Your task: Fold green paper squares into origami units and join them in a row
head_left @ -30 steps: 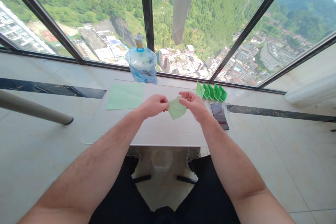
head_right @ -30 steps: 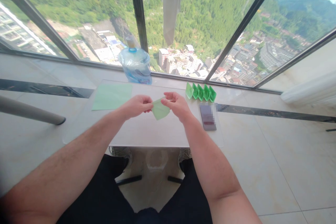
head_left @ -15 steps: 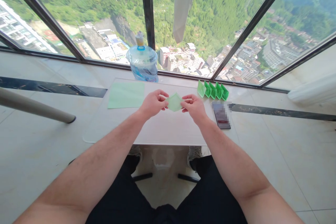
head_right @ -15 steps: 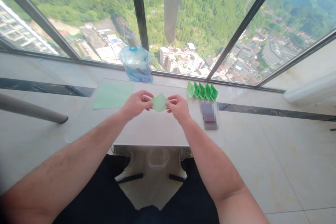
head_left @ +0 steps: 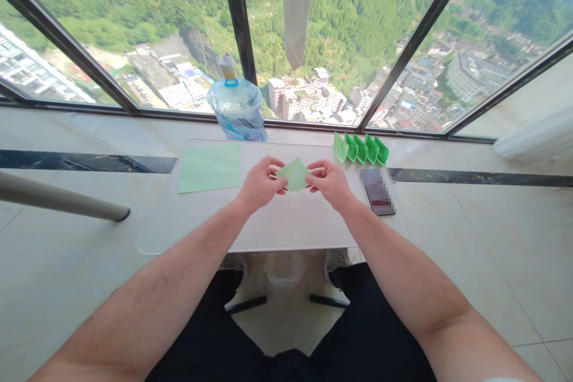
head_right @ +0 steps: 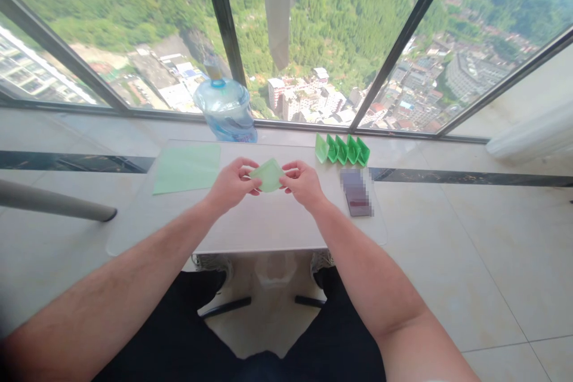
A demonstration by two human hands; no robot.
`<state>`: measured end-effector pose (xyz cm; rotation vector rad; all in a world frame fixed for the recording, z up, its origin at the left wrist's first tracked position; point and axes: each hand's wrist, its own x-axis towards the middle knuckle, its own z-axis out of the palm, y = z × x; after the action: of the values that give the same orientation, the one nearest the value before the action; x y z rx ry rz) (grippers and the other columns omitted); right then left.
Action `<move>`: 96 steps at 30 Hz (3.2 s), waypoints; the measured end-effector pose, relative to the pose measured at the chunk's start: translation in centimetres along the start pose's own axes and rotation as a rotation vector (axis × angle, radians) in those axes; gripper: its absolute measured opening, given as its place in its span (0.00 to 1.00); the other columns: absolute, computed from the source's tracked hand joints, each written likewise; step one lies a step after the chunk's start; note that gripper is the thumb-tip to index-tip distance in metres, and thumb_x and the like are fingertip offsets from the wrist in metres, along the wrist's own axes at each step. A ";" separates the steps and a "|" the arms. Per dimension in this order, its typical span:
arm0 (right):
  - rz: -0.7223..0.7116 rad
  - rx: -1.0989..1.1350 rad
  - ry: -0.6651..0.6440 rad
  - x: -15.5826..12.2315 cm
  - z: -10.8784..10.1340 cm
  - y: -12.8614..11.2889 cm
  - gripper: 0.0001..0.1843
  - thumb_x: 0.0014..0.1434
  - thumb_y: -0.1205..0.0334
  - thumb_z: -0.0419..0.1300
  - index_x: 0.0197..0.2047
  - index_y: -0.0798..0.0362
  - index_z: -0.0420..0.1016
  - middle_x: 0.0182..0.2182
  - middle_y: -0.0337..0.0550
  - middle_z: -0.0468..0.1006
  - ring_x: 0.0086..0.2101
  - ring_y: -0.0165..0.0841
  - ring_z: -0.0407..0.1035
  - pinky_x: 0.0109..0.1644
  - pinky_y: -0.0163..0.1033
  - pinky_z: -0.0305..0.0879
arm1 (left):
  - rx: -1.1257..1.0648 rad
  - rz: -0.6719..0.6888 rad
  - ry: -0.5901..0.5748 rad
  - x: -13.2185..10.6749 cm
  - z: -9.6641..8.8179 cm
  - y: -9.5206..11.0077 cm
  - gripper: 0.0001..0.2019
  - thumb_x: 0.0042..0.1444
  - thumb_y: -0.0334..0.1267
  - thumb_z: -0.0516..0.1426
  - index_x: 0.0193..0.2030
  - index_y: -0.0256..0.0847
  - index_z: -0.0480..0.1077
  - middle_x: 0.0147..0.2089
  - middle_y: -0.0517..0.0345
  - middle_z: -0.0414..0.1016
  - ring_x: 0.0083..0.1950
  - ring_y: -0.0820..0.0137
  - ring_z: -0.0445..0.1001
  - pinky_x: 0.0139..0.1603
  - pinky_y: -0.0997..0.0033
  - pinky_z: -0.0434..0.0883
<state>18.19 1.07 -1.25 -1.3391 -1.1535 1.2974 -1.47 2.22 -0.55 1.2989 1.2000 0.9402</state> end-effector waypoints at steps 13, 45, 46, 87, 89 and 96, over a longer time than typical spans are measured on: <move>-0.054 0.043 -0.027 -0.2 -0.1 -0.2 0.18 0.47 0.59 0.69 0.42 0.52 0.75 0.28 0.37 0.81 0.26 0.29 0.75 0.28 0.33 0.69 | -0.075 -0.021 0.030 -0.4 0.2 0.4 0.22 0.44 0.35 0.65 0.47 0.39 0.68 0.32 0.63 0.75 0.30 0.70 0.79 0.34 0.66 0.80; -0.040 -0.013 -0.169 -0.8 0.0 -0.7 0.17 0.47 0.50 0.71 0.31 0.53 0.75 0.20 0.35 0.74 0.19 0.28 0.69 0.21 0.32 0.64 | -0.223 -0.164 -0.113 -1.2 0.2 1.2 0.18 0.45 0.41 0.68 0.42 0.37 0.72 0.31 0.54 0.81 0.31 0.67 0.81 0.37 0.63 0.81; -0.038 -0.008 -0.188 -0.8 -0.1 -0.7 0.17 0.47 0.49 0.71 0.32 0.53 0.76 0.21 0.35 0.74 0.20 0.28 0.69 0.22 0.32 0.65 | -0.223 -0.164 -0.109 -1.3 0.2 1.3 0.17 0.46 0.40 0.67 0.41 0.37 0.72 0.31 0.53 0.81 0.32 0.66 0.81 0.37 0.64 0.81; -0.008 0.130 -0.266 -0.7 -1.4 -0.7 0.20 0.51 0.61 0.64 0.48 0.53 0.82 0.32 0.45 0.84 0.34 0.39 0.81 0.34 0.36 0.74 | -0.292 -0.077 0.052 -1.7 0.3 1.6 0.15 0.47 0.39 0.65 0.41 0.37 0.73 0.31 0.56 0.81 0.33 0.66 0.81 0.44 0.58 0.81; -0.007 0.116 -0.261 -0.7 -1.4 -0.8 0.19 0.52 0.61 0.64 0.47 0.53 0.82 0.32 0.44 0.84 0.34 0.38 0.81 0.34 0.36 0.74 | -0.292 -0.073 0.048 -1.7 0.3 1.5 0.14 0.46 0.39 0.65 0.41 0.37 0.73 0.31 0.56 0.81 0.33 0.66 0.80 0.44 0.58 0.80; -0.001 0.106 -0.242 -0.8 -1.2 -1.2 0.18 0.51 0.60 0.64 0.45 0.54 0.83 0.30 0.44 0.84 0.33 0.38 0.80 0.34 0.36 0.74 | -0.303 -0.068 0.042 -1.7 0.3 1.5 0.13 0.46 0.37 0.64 0.40 0.37 0.73 0.30 0.56 0.81 0.32 0.66 0.80 0.42 0.60 0.80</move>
<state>19.39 0.46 0.07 -1.1267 -1.2290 1.5291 -1.31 0.66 1.06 0.9966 1.0787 1.0587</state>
